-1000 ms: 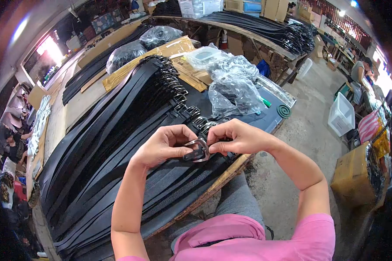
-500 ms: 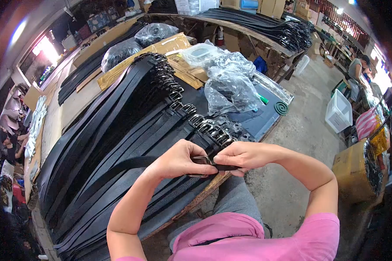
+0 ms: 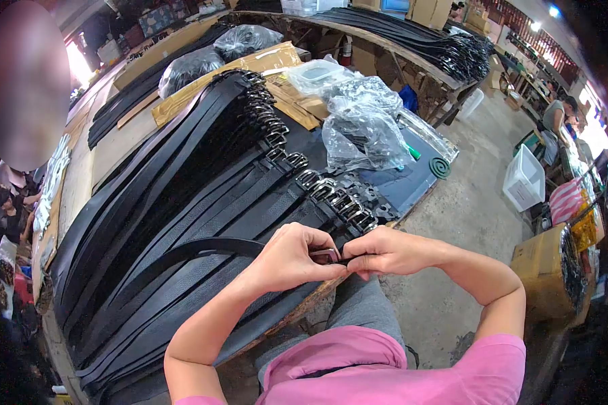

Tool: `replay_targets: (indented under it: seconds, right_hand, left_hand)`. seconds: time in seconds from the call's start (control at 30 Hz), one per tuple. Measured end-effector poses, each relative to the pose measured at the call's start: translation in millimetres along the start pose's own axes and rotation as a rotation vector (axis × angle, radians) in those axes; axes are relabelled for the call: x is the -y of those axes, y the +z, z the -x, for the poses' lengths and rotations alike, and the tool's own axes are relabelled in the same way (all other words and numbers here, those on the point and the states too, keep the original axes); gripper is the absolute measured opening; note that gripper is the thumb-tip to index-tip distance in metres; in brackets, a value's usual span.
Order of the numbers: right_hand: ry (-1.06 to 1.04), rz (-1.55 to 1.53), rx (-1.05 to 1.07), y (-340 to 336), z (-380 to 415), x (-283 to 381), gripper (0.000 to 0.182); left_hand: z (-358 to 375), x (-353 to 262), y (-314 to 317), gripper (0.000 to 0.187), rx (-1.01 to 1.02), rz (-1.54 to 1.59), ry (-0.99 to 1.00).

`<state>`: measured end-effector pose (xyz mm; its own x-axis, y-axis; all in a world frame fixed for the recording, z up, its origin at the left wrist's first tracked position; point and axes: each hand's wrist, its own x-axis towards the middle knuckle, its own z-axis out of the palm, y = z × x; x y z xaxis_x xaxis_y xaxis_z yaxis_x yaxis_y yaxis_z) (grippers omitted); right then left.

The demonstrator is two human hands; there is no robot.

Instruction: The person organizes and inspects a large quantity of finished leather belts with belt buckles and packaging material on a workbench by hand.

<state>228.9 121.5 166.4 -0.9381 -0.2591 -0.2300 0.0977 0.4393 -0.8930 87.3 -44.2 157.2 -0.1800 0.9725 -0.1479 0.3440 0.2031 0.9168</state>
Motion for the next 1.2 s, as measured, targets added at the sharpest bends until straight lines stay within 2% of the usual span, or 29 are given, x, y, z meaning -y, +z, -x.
replay_targets:
  seconds: [0.2, 0.3, 0.37, 0.4, 0.43, 0.47, 0.53, 0.6, 0.63, 0.67, 0.73, 0.8, 0.87, 0.93, 1.0, 1.07, 1.13, 1.17, 1.2]
  right_hand:
    - [-0.056, 0.059, -0.109, -2, -2, 15, 0.011]
    - [-0.072, 0.108, -0.191, -4, -4, 25, 0.009]
    - [-0.131, 0.137, -0.282, -9, -9, 31, 0.009]
    - [-0.08, 0.122, -0.289, -16, -9, 38, 0.011]
    - [-0.038, 0.042, -0.318, -26, -11, 41, 0.013]
    - [0.004, -0.035, -0.346, -38, -13, 44, 0.015]
    - [-0.024, -0.073, -0.474, -63, -13, 53, 0.023]
    - [-0.05, -0.029, -0.617, -82, -22, 55, 0.032]
    - [-0.018, 0.057, -0.673, -94, -27, 47, 0.036]
    - [0.013, 0.143, -0.725, -104, -33, 38, 0.039]
    - [0.048, 0.18, -0.762, -115, -43, 33, 0.042]
    - [0.043, 0.181, -0.712, -133, -53, 15, 0.041]
    - [0.02, 0.132, -0.646, -147, -66, -6, 0.037]
    - [0.013, 0.132, -0.598, -155, -80, -25, 0.034]
    - [0.065, 0.113, -0.573, -154, -95, -41, 0.026]
    - [0.074, 0.087, -0.553, -146, -111, -49, 0.023]
    - [0.099, 0.116, -0.514, -142, -122, -55, 0.02]
    - [0.115, 0.105, -0.488, -137, -128, -54, 0.021]
    - [0.133, 0.093, -0.468, -134, -132, -55, 0.021]
  left_hand:
    - [6, 1, -4, 0.028, -0.105, 0.052, 0.143]
    - [15, -1, -11, 0.035, -0.112, 0.075, 0.07]
    - [26, -2, -17, 0.049, -0.334, -0.116, 0.302]
    - [32, -1, -21, 0.057, -0.447, -0.212, 0.415]
    - [43, 6, -31, 0.075, -0.437, -0.275, 0.332]
    - [53, 18, -37, 0.069, -0.534, -0.41, 0.243]
    - [78, 50, -57, 0.059, -0.71, -0.424, 0.157]
    - [123, 79, -91, 0.055, -0.874, -0.721, 0.105]
    - [155, 89, -110, 0.052, -0.904, -0.927, 0.003]
    - [189, 100, -127, 0.05, -1.001, -0.974, -0.1]
    - [275, 130, -163, 0.049, -1.15, -1.11, -0.266]
    - [391, 177, -205, 0.05, -1.217, -1.171, -0.444]
    - [494, 190, -221, 0.044, -1.3, -1.343, -0.606]
    - [653, 234, -261, 0.041, -1.351, -1.378, -0.759]
    - [740, 222, -264, 0.048, -1.417, -1.234, -1.244]
    - [805, 209, -269, 0.055, -1.466, -1.282, -1.407]
    - [847, 192, -276, 0.052, -1.466, -1.113, -1.353]
    - [880, 207, -293, 0.05, -1.628, -0.742, -0.921]
    - [882, 207, -302, 0.05, -1.716, -0.343, -0.502]
